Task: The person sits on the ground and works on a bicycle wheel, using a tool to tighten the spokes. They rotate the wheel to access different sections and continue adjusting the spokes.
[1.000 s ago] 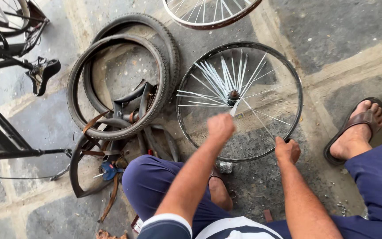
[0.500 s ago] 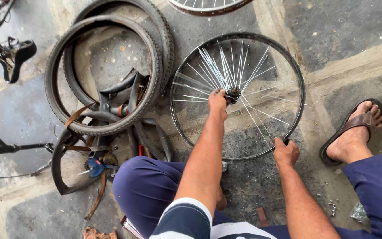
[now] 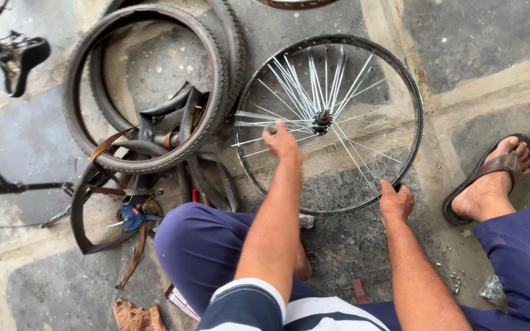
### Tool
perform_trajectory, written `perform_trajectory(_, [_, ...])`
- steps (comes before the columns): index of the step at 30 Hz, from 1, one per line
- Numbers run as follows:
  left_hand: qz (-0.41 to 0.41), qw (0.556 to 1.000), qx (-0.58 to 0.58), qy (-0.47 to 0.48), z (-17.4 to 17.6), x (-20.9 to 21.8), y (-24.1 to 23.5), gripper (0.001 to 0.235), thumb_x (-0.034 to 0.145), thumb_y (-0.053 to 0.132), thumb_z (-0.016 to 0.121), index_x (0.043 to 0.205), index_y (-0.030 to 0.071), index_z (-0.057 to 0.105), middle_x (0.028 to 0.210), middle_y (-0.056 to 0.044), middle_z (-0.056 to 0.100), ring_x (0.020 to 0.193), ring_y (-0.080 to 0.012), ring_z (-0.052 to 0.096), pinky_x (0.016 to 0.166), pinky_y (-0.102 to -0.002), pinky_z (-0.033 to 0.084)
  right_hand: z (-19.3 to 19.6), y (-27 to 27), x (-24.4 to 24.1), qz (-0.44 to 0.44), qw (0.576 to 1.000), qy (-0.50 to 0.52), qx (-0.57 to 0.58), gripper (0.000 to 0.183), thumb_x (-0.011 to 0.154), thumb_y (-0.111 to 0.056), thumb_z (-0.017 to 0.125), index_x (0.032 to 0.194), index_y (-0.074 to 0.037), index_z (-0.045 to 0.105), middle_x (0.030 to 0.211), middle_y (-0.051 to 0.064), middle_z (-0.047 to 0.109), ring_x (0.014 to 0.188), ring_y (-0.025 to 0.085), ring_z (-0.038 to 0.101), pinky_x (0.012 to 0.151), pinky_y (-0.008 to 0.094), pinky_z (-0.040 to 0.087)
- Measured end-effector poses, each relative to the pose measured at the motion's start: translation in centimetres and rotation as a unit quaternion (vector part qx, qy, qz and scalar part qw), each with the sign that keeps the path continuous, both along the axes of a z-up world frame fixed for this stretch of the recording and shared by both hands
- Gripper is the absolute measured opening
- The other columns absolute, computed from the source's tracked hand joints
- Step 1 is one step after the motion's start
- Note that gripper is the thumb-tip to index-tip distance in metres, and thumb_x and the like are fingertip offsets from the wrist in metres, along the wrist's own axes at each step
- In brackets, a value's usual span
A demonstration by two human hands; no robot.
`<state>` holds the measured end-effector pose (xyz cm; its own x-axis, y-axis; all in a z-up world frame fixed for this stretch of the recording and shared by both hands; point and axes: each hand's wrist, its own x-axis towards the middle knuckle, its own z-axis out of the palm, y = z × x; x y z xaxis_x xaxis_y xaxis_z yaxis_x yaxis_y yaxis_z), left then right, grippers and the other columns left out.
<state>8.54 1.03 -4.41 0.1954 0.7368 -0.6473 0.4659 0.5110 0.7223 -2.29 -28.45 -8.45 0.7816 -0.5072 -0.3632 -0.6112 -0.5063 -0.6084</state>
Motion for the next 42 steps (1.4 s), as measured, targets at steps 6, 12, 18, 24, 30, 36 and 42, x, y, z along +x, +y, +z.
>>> perform_trajectory(6, [-0.357,0.914,0.018,0.191,1.6,-10.5,-0.2,0.037,0.094,0.03,0.068,0.108,-0.004,0.074,0.107,-0.025,0.073,0.095,-0.0389,0.072,0.08,-0.052,0.054,-0.6,-0.3,-0.6,0.007,1.0,-0.013,0.016,0.039,0.084,-0.034,0.079,0.091,0.003,0.073,0.09,0.021,0.072,0.084,0.036,0.069,0.08,0.048,0.052])
perform_trajectory(12, [-0.323,0.85,-0.387,-0.153,-2.6,-11.8,-12.2,0.018,0.095,0.025,0.066,0.096,0.007,0.069,0.089,-0.009,0.07,0.081,-0.0212,0.067,0.074,-0.037,0.054,0.4,-0.7,-1.1,0.072,0.996,-0.024,-0.052,0.045,0.081,-0.041,0.085,0.089,0.002,0.073,0.09,0.024,0.071,0.085,0.04,0.066,0.079,0.05,0.051])
perform_trajectory(18, [-0.47,0.879,0.045,-0.067,-2.8,-12.3,-17.4,0.027,0.099,0.027,0.072,0.103,0.0,0.073,0.101,-0.012,0.062,0.089,-0.026,0.061,0.079,-0.04,0.047,2.9,-1.5,0.4,0.089,0.996,-0.004,0.014,0.042,0.08,-0.04,0.082,0.084,0.001,0.072,0.085,0.022,0.072,0.081,0.035,0.069,0.076,0.047,0.052])
perform_trajectory(24, [-0.625,0.778,-0.062,0.017,-2.3,-13.6,-12.3,0.033,0.096,0.033,0.069,0.107,0.002,0.072,0.098,-0.015,0.073,0.087,-0.0241,0.065,0.079,-0.042,0.051,6.2,-3.6,4.7,0.139,0.99,0.035,-0.01,0.042,0.08,-0.039,0.082,0.093,0.001,0.075,0.089,0.022,0.073,0.082,0.033,0.069,0.075,0.047,0.051])
perform_trajectory(30, [-0.635,0.761,-0.106,-0.08,-2.1,-12.4,-14.5,0.038,0.097,0.04,0.065,0.11,0.004,0.068,0.098,-0.015,0.074,0.091,-0.0259,0.068,0.081,-0.04,0.053,7.4,-6.4,7.7,0.202,0.978,0.05,-0.018,0.043,0.084,-0.036,0.086,0.098,0.004,0.075,0.09,0.019,0.074,0.083,0.028,0.069,0.074,0.042,0.051])
perform_trajectory(36, [-0.6,0.791,-0.061,-0.099,-1.2,-10.5,-17.1,0.042,0.102,0.042,0.055,0.117,0.004,0.064,0.107,-0.022,0.074,0.104,-0.039,0.07,0.09,-0.047,0.052,4.9,-10.5,4.7,-0.041,0.908,-0.052,0.415,0.019,0.096,0.007,0.06,0.114,0.004,0.064,0.102,0.014,0.069,0.086,0.022,0.068,0.076,0.03,0.058])
perform_trajectory(42, [-0.572,0.818,-0.049,-0.046,0.6,-10.4,-18.2,0.041,0.102,0.043,0.052,0.119,0.007,0.064,0.108,-0.024,0.073,0.106,-0.0451,0.067,0.092,-0.053,0.049,5.8,-12.4,1.4,-0.136,0.917,-0.024,0.374,0.014,0.098,0.008,0.056,0.11,0.003,0.063,0.107,0.016,0.07,0.09,0.023,0.072,0.08,0.03,0.063])
